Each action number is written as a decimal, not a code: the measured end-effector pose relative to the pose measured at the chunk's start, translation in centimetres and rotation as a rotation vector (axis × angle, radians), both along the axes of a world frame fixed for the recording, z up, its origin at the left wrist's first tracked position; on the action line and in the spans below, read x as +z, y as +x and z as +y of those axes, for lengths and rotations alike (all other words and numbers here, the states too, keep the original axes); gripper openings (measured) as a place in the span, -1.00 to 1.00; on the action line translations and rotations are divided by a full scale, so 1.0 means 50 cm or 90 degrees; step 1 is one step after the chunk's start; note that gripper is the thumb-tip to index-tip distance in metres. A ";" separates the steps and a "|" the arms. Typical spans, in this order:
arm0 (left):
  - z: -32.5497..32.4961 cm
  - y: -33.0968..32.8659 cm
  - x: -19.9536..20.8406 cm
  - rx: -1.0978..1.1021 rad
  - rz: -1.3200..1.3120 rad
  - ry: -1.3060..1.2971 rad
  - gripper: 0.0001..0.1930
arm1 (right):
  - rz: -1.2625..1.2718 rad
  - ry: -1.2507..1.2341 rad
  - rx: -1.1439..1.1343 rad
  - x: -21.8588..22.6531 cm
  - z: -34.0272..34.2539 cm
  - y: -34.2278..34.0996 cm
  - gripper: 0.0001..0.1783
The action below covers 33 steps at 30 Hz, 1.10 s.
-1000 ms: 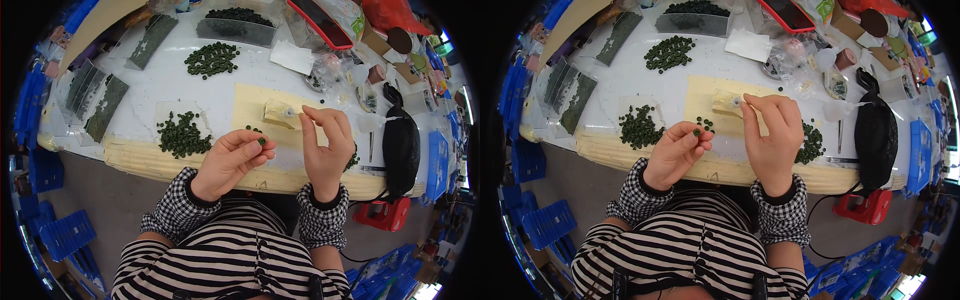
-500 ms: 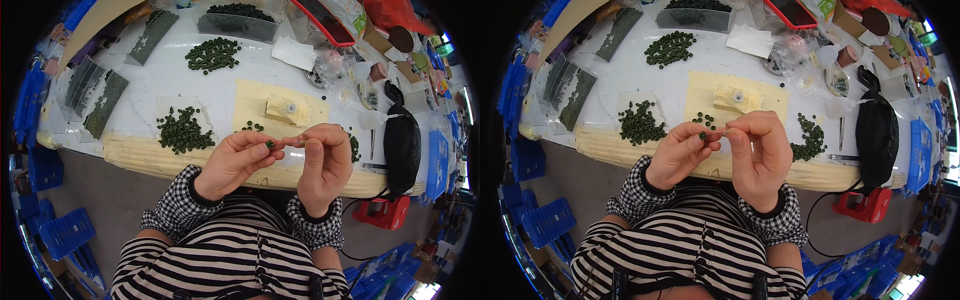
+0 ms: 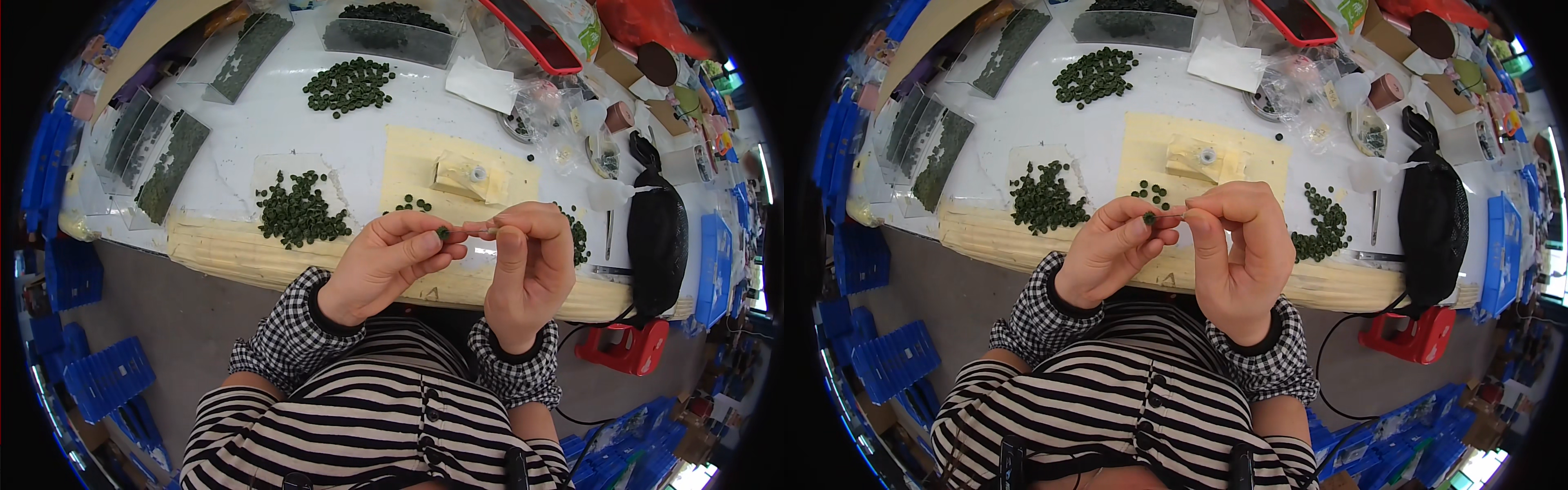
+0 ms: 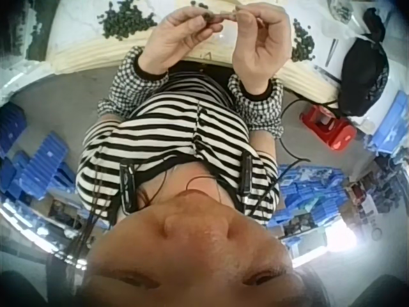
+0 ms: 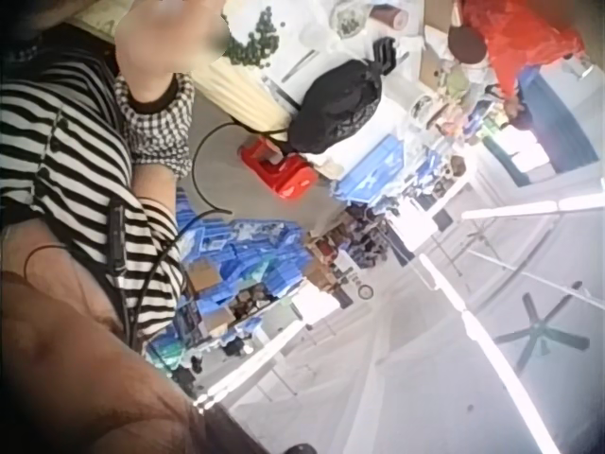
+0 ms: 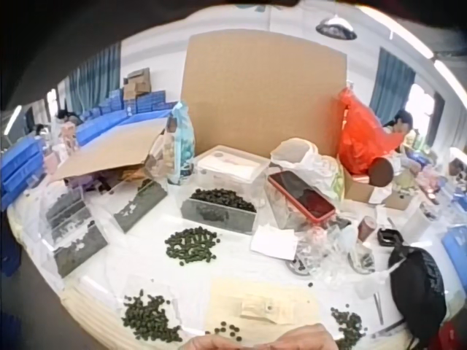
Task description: Picking up small green components and placing them onto a strip of adhesive material on a workbench.
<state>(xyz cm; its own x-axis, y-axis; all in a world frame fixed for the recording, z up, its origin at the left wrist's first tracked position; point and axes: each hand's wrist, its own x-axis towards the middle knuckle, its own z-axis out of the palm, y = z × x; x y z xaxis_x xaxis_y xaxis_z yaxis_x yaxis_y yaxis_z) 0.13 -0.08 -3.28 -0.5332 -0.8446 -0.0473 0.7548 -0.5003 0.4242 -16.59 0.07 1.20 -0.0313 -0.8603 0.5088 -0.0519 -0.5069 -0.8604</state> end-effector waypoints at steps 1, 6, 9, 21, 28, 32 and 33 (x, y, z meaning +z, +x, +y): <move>0.000 0.000 0.000 0.001 0.001 0.001 -0.81 | -0.002 0.002 -0.001 0.000 0.000 0.000 -0.91; 0.002 -0.001 -0.003 0.012 -0.025 -0.004 -0.83 | -0.078 -0.006 -0.052 0.007 -0.010 0.001 -0.91; 0.006 0.000 0.003 0.065 -0.086 -0.036 -0.83 | 0.062 -0.071 -0.179 -0.003 -0.045 -0.018 -0.94; 0.008 0.007 0.027 0.324 -0.498 -0.312 -0.77 | 0.419 -0.123 -0.245 -0.030 -0.095 -0.028 -0.87; 0.009 0.008 0.030 0.361 -0.515 -0.373 -0.76 | 0.353 -0.124 -0.242 -0.021 -0.053 -0.023 -0.74; 0.010 0.009 0.034 0.371 -0.527 -0.394 -0.76 | 0.267 -0.043 -0.078 -0.011 0.006 -0.004 -0.71; 0.009 0.009 0.035 0.373 -0.527 -0.401 -0.76 | 0.270 -0.040 -0.072 -0.012 0.015 -0.001 -0.69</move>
<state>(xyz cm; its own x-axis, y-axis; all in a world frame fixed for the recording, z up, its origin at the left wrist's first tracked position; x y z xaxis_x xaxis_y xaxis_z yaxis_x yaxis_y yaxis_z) 0.58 0.38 -1.52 -0.0612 -0.9469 0.3156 0.1802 0.3005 0.9366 -16.63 0.81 0.60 0.0995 -0.8302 0.5486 -0.4518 -0.5289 -0.7184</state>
